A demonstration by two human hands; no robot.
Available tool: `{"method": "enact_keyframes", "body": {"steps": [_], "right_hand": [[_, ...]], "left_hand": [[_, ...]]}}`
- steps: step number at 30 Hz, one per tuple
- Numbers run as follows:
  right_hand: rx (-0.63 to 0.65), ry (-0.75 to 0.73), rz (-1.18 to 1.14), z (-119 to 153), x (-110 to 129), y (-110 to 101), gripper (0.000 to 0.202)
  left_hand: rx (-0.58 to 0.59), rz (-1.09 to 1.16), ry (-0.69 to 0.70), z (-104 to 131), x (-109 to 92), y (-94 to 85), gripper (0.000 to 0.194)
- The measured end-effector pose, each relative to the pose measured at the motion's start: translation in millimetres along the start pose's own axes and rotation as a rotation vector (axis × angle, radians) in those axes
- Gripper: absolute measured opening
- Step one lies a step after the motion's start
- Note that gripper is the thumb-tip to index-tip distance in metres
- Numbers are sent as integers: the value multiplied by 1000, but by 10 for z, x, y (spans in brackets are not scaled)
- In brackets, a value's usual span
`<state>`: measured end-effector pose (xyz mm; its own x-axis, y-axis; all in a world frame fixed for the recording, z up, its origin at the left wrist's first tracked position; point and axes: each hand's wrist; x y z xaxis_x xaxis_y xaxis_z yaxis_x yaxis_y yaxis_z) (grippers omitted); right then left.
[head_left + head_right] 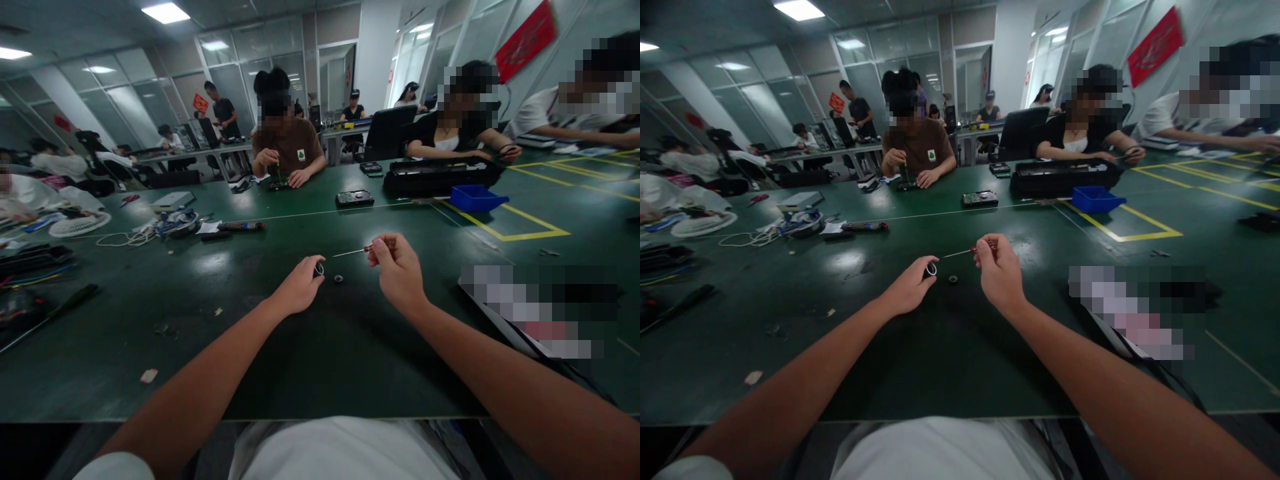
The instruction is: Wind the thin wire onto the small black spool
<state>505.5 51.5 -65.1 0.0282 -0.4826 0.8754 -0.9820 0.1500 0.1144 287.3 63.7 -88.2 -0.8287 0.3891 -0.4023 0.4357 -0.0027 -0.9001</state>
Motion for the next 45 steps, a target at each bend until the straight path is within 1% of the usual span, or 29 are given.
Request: {"method": "enact_keyframes", "body": {"steps": [5, 9, 11, 14, 17, 20, 24, 26, 29, 32, 36, 38, 41, 43, 45], "right_hand": [[-8, -7, -10, 3, 31, -7, 17], [0, 8, 5, 5, 26, -11, 17], [-2, 8, -3, 3, 14, -12, 17], [1, -2, -17, 2, 9, -11, 16], [11, -2, -7, 7, 33, -11, 16], [26, 8, -5, 14, 63, -12, 17], [36, 24, -13, 17, 72, -10, 17], [43, 27, -14, 18, 68, -7, 17], [46, 34, -12, 16, 63, -3, 17], [46, 36, -15, 11, 59, -4, 17], [46, 36, -11, 7, 41, -5, 17], [46, 38, -12, 5, 21, -4, 17], [45, 36, -16, -1, -21, -3, 17], [46, 38, -19, -6, -46, -3, 17], [45, 41, -21, -8, -62, -3, 18]], "left_hand": [[134, -180, 34, -128, -138, 54, 44], [192, -360, 60, -274, -228, 100, 41], [214, -421, 88, -328, -256, 112, 35], [226, -434, 122, -359, -261, 116, 28], [190, -362, 94, -334, -185, 95, 25], [83, -223, 14, -286, -11, 24, 25], [-88, -24, -133, -233, 335, -179, 25], [-132, 123, -260, -195, 529, -315, 25], [-199, 418, -457, -84, 816, -544, 27], [-294, 633, -552, 91, 1080, -786, 33], [-448, 811, -699, 383, 1373, -1111, 19], [-514, 864, -771, 543, 1488, -1264, 13], [-633, 842, -850, 791, 1635, -1473, 5], [-719, 817, -911, 961, 1740, -1597, 6], [-785, 734, -946, 1138, 1876, -1712, 9]]}}
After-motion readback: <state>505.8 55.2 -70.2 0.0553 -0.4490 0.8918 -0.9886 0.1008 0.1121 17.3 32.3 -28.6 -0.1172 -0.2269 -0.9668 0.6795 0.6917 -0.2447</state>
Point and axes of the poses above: each hand's wrist, its own z-axis away from the middle knuckle, its own y-axis out of the palm, x = y × z, and after that the axes turned 15 degrees about -z, right-handed
